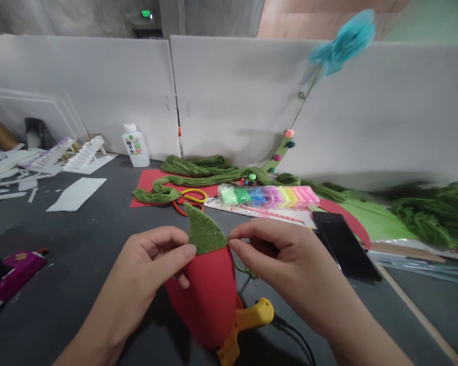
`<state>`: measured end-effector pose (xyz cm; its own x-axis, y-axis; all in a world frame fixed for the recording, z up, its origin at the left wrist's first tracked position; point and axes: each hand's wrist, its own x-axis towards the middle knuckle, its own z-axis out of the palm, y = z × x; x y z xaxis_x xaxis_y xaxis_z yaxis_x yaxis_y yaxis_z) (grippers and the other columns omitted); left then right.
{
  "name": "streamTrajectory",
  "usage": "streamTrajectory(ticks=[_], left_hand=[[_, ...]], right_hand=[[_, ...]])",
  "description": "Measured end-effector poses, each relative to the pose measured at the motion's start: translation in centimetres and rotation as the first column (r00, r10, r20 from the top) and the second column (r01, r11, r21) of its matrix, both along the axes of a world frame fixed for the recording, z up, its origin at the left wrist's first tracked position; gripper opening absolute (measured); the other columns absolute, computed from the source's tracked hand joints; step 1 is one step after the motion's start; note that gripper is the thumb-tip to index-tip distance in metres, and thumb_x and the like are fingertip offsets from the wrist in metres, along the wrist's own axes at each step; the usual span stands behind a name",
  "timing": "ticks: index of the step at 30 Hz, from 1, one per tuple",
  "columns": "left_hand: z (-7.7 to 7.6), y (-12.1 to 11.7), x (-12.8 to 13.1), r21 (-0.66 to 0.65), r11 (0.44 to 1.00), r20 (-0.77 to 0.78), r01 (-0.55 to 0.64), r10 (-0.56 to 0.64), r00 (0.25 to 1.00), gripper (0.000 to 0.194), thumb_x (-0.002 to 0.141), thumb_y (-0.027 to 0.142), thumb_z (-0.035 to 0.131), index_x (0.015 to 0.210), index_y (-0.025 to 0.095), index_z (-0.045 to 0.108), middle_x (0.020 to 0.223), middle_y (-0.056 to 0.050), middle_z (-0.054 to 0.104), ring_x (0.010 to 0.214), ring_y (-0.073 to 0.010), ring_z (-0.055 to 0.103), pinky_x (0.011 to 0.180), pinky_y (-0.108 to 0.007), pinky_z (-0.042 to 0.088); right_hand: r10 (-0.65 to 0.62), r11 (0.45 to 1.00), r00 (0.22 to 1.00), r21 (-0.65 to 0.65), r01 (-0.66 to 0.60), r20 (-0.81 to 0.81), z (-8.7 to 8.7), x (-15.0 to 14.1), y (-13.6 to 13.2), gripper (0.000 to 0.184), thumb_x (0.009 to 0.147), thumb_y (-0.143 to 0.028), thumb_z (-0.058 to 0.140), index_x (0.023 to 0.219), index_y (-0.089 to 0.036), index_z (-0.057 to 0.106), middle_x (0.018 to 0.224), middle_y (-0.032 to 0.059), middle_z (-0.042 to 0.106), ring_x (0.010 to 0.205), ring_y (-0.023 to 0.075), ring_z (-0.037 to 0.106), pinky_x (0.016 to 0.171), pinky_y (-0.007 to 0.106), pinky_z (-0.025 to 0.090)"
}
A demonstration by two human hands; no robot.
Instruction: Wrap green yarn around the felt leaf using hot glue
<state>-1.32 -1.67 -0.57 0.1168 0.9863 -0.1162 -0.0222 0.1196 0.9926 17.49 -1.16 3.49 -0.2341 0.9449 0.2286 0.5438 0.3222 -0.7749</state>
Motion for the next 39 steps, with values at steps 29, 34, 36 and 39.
streamTrajectory(ticks=[29,34,36,39], left_hand=[[0.4,0.0,0.8,-0.062,0.977,0.262,0.205,-0.183,0.948,0.015,0.075,0.018,0.06,0.084,0.018,0.072,0.064,0.002,0.06,0.052,-0.0072,0.048,0.046,-0.016,0.04],[0.4,0.0,1.0,-0.1,0.977,0.298,0.191,-0.154,0.942,0.014,0.074,0.02,0.061,0.081,0.017,0.073,0.058,0.002,0.056,0.049,-0.0058,0.044,0.043,-0.015,0.037],[0.3,0.0,1.1,-0.104,0.977,0.324,0.188,-0.146,0.935,0.015,0.073,0.019,0.061,0.082,0.017,0.073,0.058,0.003,0.056,0.047,-0.0049,0.042,0.042,-0.014,0.034],[0.2,0.0,1.2,-0.101,0.979,0.331,0.177,-0.134,0.934,0.015,0.072,0.019,0.062,0.081,0.017,0.073,0.058,0.003,0.057,0.047,-0.0044,0.04,0.042,-0.013,0.032]], right_hand=[[0.06,0.951,0.965,-0.28,-0.134,-0.255,-0.3,0.0,0.5,0.01,0.073,-0.016,0.053,0.066,-0.016,0.06,0.054,-0.0051,0.046,0.048,0.0065,0.036,0.042,0.018,0.028],[0.068,0.946,0.951,-0.285,-0.157,-0.3,-0.4,0.0,0.6,0.008,0.073,-0.016,0.054,0.066,-0.017,0.06,0.054,-0.006,0.045,0.049,0.0065,0.035,0.044,0.018,0.027],[0.07,0.941,0.947,-0.295,-0.168,-0.313,-0.4,0.0,0.6,0.008,0.073,-0.017,0.055,0.067,-0.017,0.06,0.055,-0.006,0.046,0.05,0.0066,0.036,0.045,0.018,0.027],[0.065,0.935,0.938,-0.308,-0.177,-0.34,-0.4,0.1,0.6,0.008,0.073,-0.018,0.056,0.067,-0.017,0.061,0.057,-0.0055,0.047,0.051,0.0068,0.037,0.045,0.018,0.028]])
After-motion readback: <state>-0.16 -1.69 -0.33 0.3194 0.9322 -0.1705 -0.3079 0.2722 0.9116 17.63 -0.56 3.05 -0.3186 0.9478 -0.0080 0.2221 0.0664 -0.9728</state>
